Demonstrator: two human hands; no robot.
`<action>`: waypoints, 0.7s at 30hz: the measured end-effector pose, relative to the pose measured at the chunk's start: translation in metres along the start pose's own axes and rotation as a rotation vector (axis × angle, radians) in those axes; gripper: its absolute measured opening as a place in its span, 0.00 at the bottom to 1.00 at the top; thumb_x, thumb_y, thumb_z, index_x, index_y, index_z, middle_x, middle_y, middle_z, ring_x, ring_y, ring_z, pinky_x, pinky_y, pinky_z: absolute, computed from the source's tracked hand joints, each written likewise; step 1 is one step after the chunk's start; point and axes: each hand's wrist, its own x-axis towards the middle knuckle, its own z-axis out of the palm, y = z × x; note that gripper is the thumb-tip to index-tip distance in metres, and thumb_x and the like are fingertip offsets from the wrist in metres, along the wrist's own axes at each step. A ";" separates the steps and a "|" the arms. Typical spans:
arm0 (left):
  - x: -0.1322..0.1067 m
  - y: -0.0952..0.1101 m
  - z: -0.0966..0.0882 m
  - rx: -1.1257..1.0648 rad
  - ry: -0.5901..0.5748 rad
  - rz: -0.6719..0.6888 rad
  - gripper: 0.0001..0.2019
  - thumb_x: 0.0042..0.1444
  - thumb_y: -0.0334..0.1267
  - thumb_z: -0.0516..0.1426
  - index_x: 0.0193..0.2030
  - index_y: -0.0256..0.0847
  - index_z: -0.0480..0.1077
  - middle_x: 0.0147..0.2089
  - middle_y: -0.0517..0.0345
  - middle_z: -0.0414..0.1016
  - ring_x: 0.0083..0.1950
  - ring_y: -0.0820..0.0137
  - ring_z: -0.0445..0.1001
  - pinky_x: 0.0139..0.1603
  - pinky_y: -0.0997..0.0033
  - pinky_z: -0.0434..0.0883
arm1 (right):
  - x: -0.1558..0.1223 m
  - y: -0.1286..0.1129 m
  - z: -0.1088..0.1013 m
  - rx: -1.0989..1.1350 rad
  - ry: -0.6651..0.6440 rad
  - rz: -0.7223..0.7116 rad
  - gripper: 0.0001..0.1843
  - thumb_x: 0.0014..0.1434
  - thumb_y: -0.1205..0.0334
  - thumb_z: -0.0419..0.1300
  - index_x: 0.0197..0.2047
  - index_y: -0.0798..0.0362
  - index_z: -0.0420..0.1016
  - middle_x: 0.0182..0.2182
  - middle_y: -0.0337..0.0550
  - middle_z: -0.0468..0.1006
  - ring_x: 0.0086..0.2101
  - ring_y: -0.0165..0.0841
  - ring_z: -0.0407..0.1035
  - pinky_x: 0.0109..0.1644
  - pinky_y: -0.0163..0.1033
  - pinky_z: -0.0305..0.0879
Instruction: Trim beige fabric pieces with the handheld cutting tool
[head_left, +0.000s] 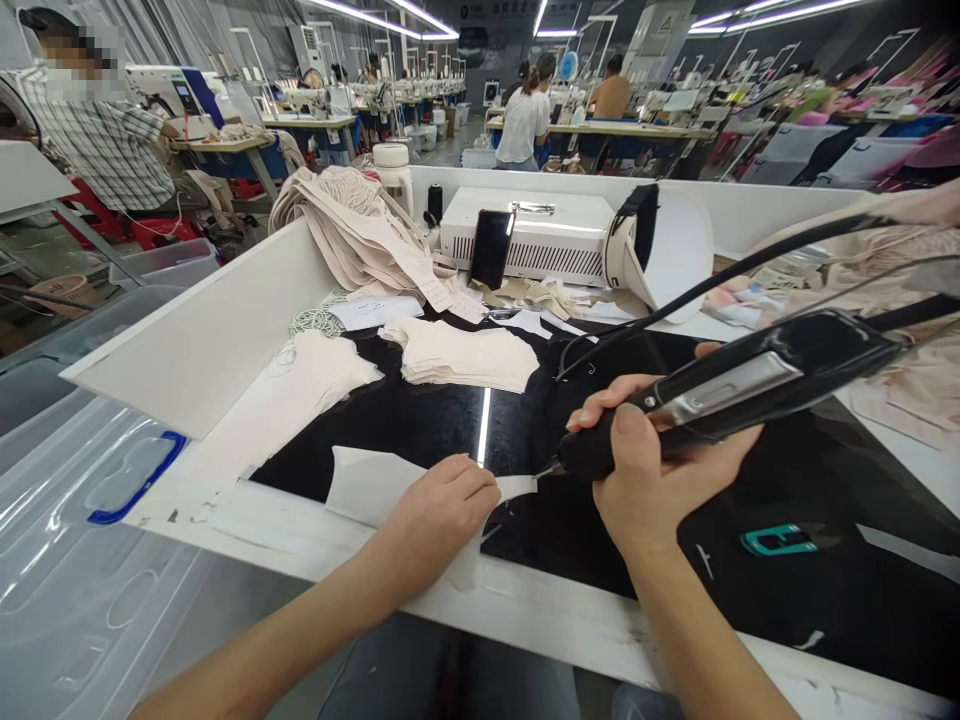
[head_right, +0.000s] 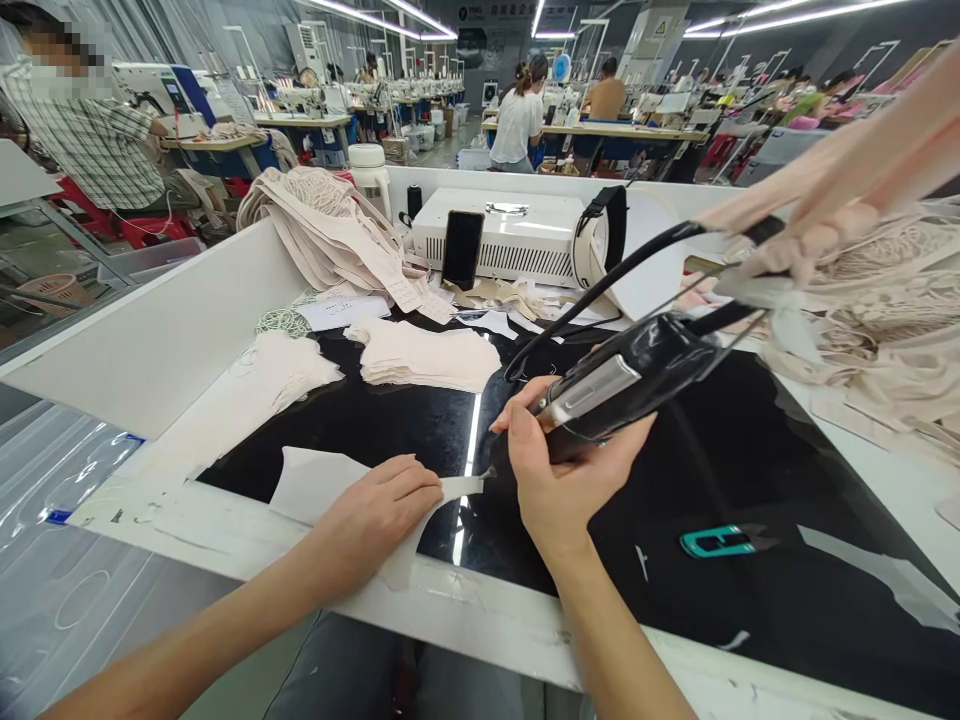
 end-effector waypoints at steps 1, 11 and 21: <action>0.000 0.001 0.000 -0.008 -0.020 -0.013 0.13 0.72 0.17 0.54 0.53 0.36 0.75 0.50 0.52 0.82 0.50 0.62 0.79 0.62 0.57 0.83 | 0.000 0.000 0.001 -0.001 0.001 -0.004 0.27 0.63 0.54 0.78 0.58 0.38 0.70 0.33 0.27 0.81 0.23 0.30 0.74 0.27 0.41 0.78; -0.003 0.006 0.003 0.019 -0.021 -0.069 0.17 0.70 0.17 0.54 0.55 0.39 0.74 0.48 0.52 0.78 0.48 0.62 0.77 0.53 0.61 0.83 | 0.000 0.002 0.001 0.024 0.027 -0.023 0.25 0.60 0.58 0.79 0.54 0.35 0.73 0.32 0.27 0.81 0.21 0.31 0.73 0.25 0.41 0.77; -0.001 0.008 0.005 0.107 0.021 -0.022 0.18 0.68 0.14 0.51 0.53 0.37 0.75 0.46 0.52 0.79 0.44 0.62 0.79 0.58 0.55 0.83 | -0.002 -0.006 0.013 0.060 0.027 0.079 0.27 0.61 0.54 0.78 0.57 0.38 0.70 0.33 0.27 0.80 0.24 0.30 0.74 0.28 0.40 0.76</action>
